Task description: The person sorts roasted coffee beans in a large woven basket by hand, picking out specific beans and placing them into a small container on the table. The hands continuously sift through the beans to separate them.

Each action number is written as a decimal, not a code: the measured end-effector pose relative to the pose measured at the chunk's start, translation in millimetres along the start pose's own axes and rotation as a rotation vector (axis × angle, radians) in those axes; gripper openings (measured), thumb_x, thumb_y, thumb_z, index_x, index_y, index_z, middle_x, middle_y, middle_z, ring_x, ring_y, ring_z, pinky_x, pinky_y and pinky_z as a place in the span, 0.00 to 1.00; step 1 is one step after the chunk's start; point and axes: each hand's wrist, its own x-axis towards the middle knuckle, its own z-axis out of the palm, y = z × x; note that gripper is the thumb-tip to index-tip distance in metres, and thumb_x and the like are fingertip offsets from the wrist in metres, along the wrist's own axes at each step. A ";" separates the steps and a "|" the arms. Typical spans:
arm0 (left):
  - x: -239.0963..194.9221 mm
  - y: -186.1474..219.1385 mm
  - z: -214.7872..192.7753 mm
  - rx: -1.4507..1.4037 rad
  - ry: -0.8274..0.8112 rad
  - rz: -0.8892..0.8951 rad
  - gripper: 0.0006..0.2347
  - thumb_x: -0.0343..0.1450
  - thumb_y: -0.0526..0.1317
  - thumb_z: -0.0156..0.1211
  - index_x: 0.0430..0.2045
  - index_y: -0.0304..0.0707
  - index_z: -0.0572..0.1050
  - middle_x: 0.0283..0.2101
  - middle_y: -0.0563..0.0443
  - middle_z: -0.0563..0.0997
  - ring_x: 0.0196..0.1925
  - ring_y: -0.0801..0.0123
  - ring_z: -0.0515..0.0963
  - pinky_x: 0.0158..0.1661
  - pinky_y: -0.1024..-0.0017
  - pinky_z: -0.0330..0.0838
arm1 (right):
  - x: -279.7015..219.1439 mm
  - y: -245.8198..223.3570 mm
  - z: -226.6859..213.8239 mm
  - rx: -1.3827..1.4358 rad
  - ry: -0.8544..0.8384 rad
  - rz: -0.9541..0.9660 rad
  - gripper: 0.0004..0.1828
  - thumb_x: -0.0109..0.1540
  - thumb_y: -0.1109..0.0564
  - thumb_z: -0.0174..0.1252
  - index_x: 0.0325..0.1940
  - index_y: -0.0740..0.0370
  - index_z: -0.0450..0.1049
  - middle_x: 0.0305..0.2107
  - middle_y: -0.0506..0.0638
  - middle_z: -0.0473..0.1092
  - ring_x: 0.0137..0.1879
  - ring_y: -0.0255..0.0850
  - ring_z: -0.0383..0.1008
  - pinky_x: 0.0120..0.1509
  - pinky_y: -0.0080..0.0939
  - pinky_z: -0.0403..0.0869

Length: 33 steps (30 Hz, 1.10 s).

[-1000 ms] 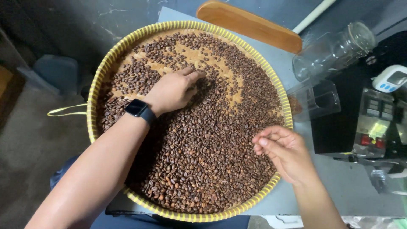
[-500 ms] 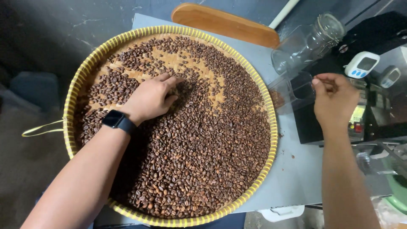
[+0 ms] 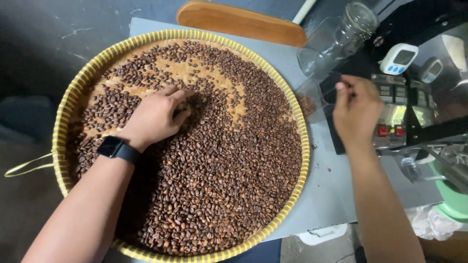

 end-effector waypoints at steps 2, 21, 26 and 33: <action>-1.8 -11.2 10.5 0.037 0.014 -0.008 0.22 0.68 0.42 0.61 0.58 0.38 0.73 0.42 0.41 0.79 0.42 0.43 0.81 0.40 0.48 0.76 | -13.0 -26.1 11.7 0.078 -0.041 -0.032 0.06 0.71 0.60 0.62 0.47 0.66 0.81 0.37 0.56 0.76 0.41 0.50 0.76 0.43 0.46 0.73; -0.1 -18.6 13.5 0.087 0.004 -0.167 0.23 0.68 0.47 0.62 0.59 0.47 0.73 0.48 0.45 0.76 0.56 0.46 0.77 0.48 0.49 0.71 | -21.3 -225.0 -23.6 0.565 -1.282 -0.249 0.55 0.62 0.28 0.54 0.82 0.54 0.40 0.76 0.75 0.28 0.78 0.77 0.26 0.76 0.80 0.37; -5.5 -25.8 7.9 0.091 0.034 -0.205 0.22 0.70 0.48 0.60 0.60 0.48 0.72 0.48 0.46 0.75 0.55 0.47 0.76 0.49 0.49 0.70 | -18.8 -252.5 4.8 0.519 -1.183 -0.432 0.48 0.65 0.25 0.43 0.81 0.53 0.45 0.76 0.72 0.31 0.80 0.72 0.27 0.77 0.77 0.31; -5.3 -37.2 9.3 0.085 0.030 -0.235 0.21 0.70 0.47 0.61 0.59 0.49 0.72 0.50 0.46 0.75 0.57 0.46 0.76 0.52 0.46 0.70 | 11.5 -218.8 48.0 0.450 -0.945 -0.288 0.39 0.69 0.34 0.44 0.81 0.46 0.46 0.76 0.66 0.43 0.79 0.63 0.43 0.81 0.68 0.41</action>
